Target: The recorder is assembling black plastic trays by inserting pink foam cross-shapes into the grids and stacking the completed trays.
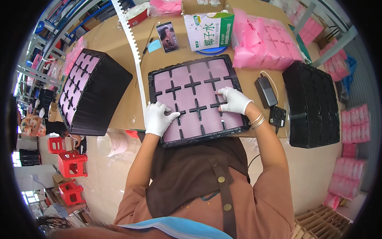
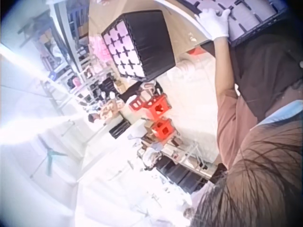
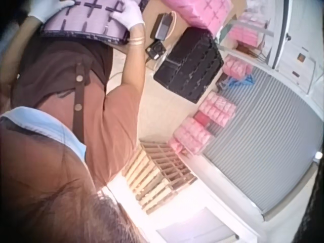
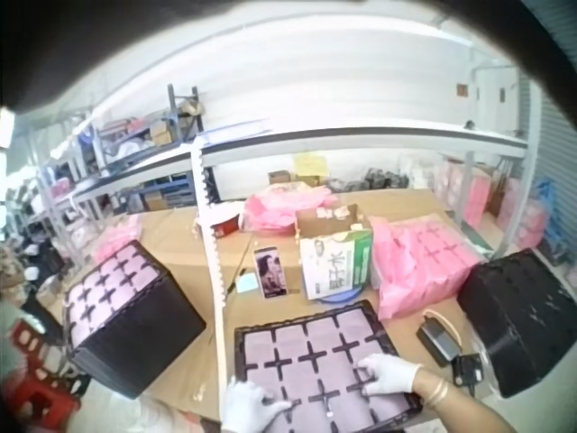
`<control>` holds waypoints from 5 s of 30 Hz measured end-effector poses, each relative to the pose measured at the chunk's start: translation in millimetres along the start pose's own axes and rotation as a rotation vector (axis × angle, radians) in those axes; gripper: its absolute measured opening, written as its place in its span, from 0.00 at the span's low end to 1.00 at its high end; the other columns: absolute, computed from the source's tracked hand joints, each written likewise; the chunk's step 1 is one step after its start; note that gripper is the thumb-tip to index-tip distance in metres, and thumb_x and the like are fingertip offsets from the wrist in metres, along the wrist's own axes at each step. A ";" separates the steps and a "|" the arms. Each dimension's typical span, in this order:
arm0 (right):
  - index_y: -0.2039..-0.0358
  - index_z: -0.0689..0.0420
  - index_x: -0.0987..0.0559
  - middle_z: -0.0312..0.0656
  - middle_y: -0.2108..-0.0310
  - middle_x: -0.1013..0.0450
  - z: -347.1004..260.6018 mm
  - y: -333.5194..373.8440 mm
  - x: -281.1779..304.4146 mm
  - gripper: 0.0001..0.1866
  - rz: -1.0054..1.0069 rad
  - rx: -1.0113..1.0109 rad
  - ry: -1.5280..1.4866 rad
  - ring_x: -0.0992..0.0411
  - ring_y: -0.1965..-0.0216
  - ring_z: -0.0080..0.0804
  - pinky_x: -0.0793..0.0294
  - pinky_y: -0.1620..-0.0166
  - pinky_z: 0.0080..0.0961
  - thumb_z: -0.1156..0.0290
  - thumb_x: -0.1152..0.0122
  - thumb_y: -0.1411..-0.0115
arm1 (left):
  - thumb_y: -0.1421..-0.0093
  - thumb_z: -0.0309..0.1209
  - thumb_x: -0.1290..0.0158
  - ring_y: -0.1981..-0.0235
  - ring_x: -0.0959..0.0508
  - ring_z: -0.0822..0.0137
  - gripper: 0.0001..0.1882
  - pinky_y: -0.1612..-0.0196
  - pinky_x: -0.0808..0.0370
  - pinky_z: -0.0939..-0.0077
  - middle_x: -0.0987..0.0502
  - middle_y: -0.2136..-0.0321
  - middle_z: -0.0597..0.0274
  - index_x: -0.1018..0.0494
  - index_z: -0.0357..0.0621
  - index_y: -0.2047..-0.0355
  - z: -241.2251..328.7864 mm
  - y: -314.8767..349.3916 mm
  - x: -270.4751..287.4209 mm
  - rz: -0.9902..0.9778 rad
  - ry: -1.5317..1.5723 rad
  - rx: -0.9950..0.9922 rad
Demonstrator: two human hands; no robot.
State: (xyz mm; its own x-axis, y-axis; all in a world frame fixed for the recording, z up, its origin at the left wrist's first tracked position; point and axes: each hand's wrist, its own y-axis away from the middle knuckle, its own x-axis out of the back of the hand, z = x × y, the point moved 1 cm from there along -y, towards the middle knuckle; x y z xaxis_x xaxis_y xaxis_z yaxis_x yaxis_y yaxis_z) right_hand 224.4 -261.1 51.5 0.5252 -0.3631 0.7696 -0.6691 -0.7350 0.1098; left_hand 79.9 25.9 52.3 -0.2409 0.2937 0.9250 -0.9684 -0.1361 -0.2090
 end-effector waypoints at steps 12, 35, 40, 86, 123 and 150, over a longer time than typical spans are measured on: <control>0.47 0.65 0.33 0.55 0.44 0.37 -47.0 85.8 -6.4 0.34 0.251 -0.003 0.395 0.40 0.41 0.52 0.41 0.38 0.39 0.77 0.34 0.57 | 0.54 0.18 0.47 0.40 0.37 0.50 0.30 0.37 0.45 0.52 0.32 0.48 0.47 0.35 0.43 0.47 17.2 49.1 33.6 -0.237 -0.098 -0.306; 0.66 0.65 0.20 0.56 0.67 0.26 22.6 95.3 -22.2 0.16 0.640 -0.467 0.125 0.26 0.65 0.52 0.29 0.59 0.38 0.62 0.41 0.41 | 0.47 0.33 0.39 0.66 0.24 0.57 0.22 0.61 0.26 0.66 0.26 0.65 0.50 0.27 0.35 0.54 -16.5 98.3 6.6 0.017 0.424 0.547; 0.69 0.66 0.20 0.53 0.68 0.26 24.1 88.5 -29.8 0.16 0.848 -0.441 0.007 0.27 0.65 0.50 0.29 0.60 0.36 0.62 0.39 0.42 | 0.51 0.34 0.39 0.67 0.26 0.55 0.20 0.61 0.27 0.64 0.27 0.69 0.51 0.25 0.36 0.59 -16.1 95.2 -0.5 0.131 0.383 0.498; 0.65 0.60 0.20 0.47 0.68 0.25 -129.2 -17.4 17.8 0.09 0.040 0.240 0.047 0.25 0.65 0.46 0.25 0.60 0.34 0.71 0.37 0.47 | 0.41 0.43 0.44 0.71 0.23 0.64 0.28 0.69 0.24 0.68 0.23 0.66 0.55 0.35 0.41 0.45 -148.9 -249.4 48.8 0.161 1.223 0.538; 0.55 0.56 0.21 0.50 0.57 0.24 -204.9 -303.3 348.1 0.16 0.855 0.118 0.411 0.25 0.55 0.45 0.28 0.49 0.31 0.72 0.53 0.41 | 0.45 0.37 0.40 0.80 0.21 0.57 0.15 0.70 0.23 0.58 0.23 0.81 0.51 0.27 0.37 0.68 -299.5 313.7 -2.6 0.089 1.735 0.648; 0.59 0.64 0.21 0.43 0.62 0.22 -175.0 -90.0 -27.0 0.15 0.061 0.198 -0.814 0.24 0.59 0.30 0.27 0.53 0.25 0.65 0.44 0.38 | 0.35 0.39 0.51 0.49 0.28 0.53 0.20 0.45 0.31 0.58 0.28 0.53 0.52 0.35 0.40 0.48 -57.2 47.6 105.9 0.393 2.042 0.403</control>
State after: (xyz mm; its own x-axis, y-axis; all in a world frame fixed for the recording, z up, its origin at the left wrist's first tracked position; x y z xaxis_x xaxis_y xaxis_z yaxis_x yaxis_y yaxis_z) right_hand 178.4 -84.9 130.9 0.7573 -0.6496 0.0680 -0.6439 -0.7599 -0.0887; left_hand 4.6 104.7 122.2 -0.3613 0.5316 -0.7660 -0.8652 -0.4974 0.0629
